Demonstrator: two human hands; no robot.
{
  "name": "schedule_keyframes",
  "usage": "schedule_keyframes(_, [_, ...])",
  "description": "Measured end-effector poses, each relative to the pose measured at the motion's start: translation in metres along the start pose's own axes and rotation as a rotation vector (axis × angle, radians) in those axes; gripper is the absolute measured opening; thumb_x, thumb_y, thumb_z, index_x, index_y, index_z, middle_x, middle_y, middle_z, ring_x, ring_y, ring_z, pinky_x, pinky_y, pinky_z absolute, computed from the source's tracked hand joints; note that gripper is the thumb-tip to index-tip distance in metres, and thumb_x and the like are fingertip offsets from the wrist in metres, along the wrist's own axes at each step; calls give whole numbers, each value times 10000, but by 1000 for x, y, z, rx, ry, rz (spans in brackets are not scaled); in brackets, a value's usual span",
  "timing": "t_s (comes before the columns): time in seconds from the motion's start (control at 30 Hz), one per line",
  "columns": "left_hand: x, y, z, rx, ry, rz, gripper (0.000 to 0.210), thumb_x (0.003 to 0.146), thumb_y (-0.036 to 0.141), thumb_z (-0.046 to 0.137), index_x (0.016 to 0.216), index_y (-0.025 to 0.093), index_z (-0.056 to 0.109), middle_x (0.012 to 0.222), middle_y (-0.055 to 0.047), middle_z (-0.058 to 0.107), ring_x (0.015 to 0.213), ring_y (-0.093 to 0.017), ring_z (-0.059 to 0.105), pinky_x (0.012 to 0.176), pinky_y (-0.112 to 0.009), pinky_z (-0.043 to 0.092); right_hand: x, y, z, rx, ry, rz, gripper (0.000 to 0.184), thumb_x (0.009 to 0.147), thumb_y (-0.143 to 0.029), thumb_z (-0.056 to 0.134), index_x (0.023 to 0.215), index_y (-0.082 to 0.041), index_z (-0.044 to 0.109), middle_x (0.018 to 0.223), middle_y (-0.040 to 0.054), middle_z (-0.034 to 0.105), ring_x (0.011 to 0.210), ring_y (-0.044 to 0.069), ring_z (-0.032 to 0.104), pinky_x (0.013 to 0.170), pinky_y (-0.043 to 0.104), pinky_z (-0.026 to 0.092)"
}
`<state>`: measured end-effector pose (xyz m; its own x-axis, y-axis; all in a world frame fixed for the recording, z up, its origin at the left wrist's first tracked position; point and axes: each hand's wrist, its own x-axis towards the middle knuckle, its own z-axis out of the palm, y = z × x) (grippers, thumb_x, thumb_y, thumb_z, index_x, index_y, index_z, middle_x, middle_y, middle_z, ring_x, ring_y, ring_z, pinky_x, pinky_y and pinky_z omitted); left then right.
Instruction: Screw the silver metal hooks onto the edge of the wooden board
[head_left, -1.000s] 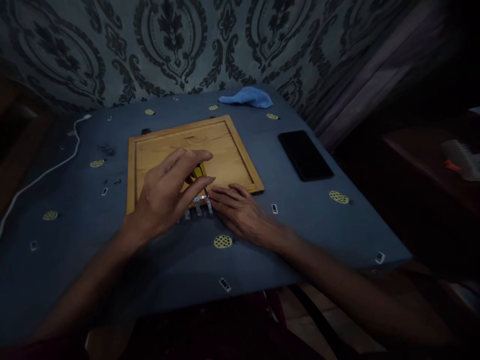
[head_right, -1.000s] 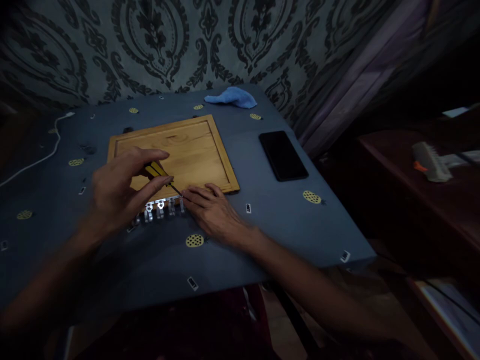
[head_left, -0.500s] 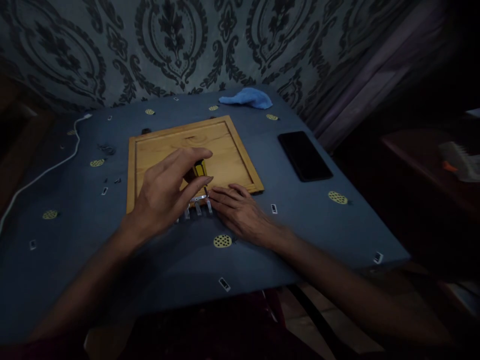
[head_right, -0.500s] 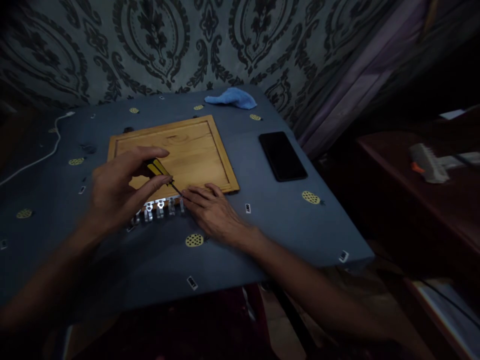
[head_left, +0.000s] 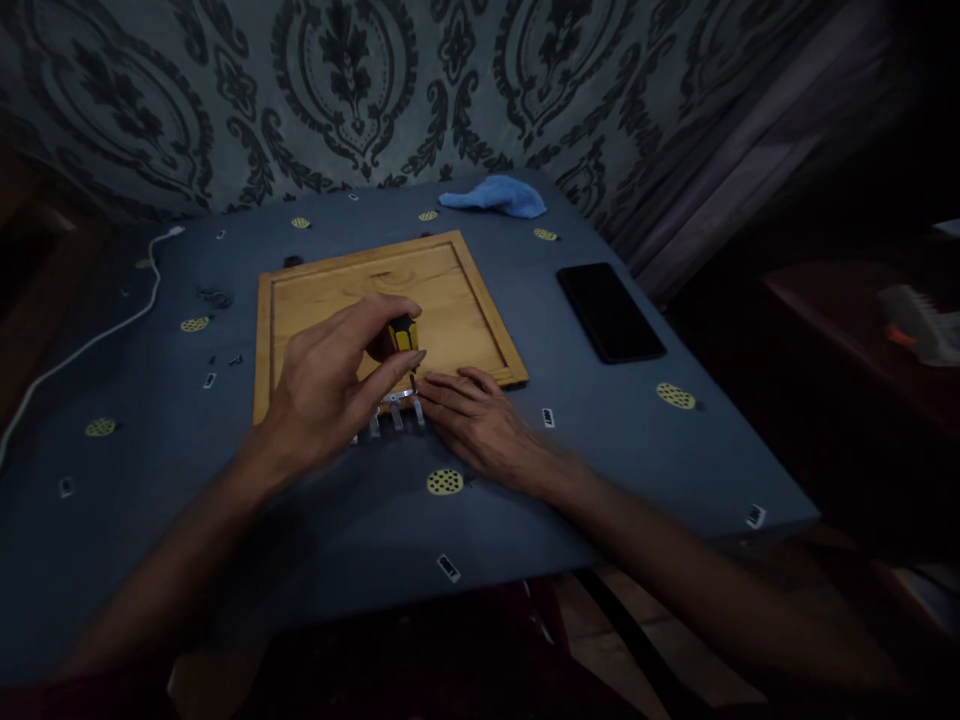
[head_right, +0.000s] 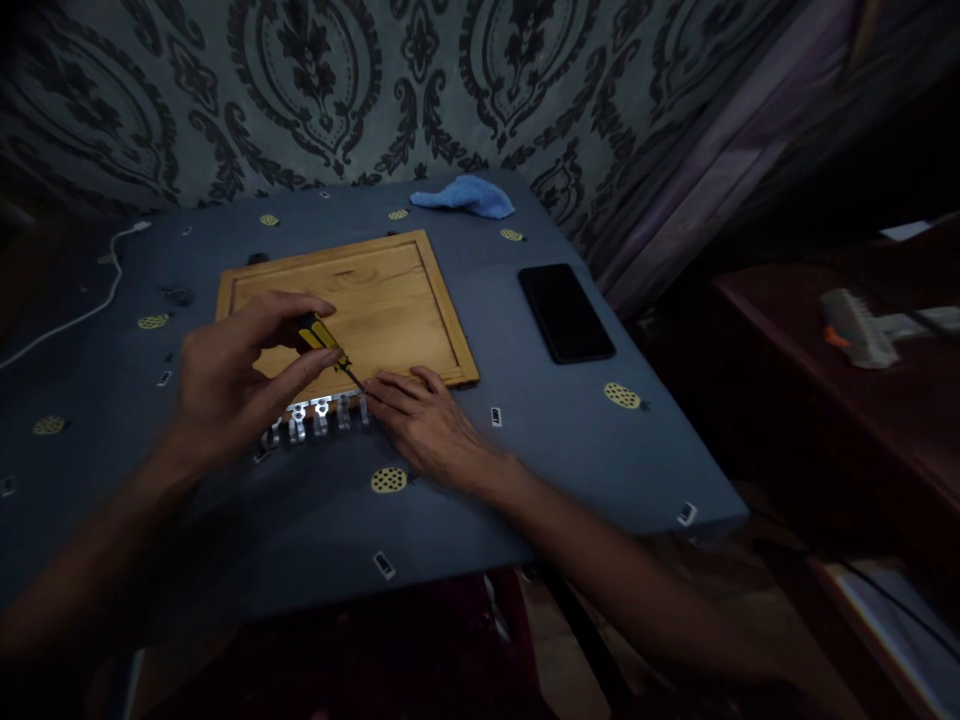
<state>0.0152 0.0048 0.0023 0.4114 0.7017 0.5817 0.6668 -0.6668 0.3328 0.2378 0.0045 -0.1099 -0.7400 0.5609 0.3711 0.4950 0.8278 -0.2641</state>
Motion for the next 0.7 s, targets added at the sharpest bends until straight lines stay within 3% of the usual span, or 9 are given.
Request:
schedule_keyframes(0.17, [2,1,-5,-32,-76,8,320,984,185,604,1303,195,593,1172,-57,728,961,-159,724,832,-263,605,0,0,1,5,15,-2,405,1024,-154,519,1415,-190,619,1444,99,663,1413,256,531,1164,522,395])
schedule_keyframes(0.27, [1,1,-2,-13,-64,39,319,1006,185,570,1324,203,585,1207,-67,716,960,-158,722,866,-286,612,0,0,2,16,31,-2,414,1017,-154,529,1420,-200,617,1431,98,672,1403,254,539,1158,521,400])
schedule_keyframes(0.47, [0,0,4,76,26,74,245,987,248,647,1229,214,641,978,-37,711,822,-155,705,743,-277,614,1,-1,0,12,8,8,403,1031,-157,494,1408,-201,630,1439,101,666,1395,259,549,1161,524,397])
schedule_keyframes(0.7, [1,2,-2,-89,-46,-13,334,992,191,621,1323,207,579,1214,-62,727,1007,-157,738,884,-272,612,0,0,-1,-1,-5,-1,402,1026,-164,514,1414,-192,613,1475,94,639,1425,250,523,1181,507,380])
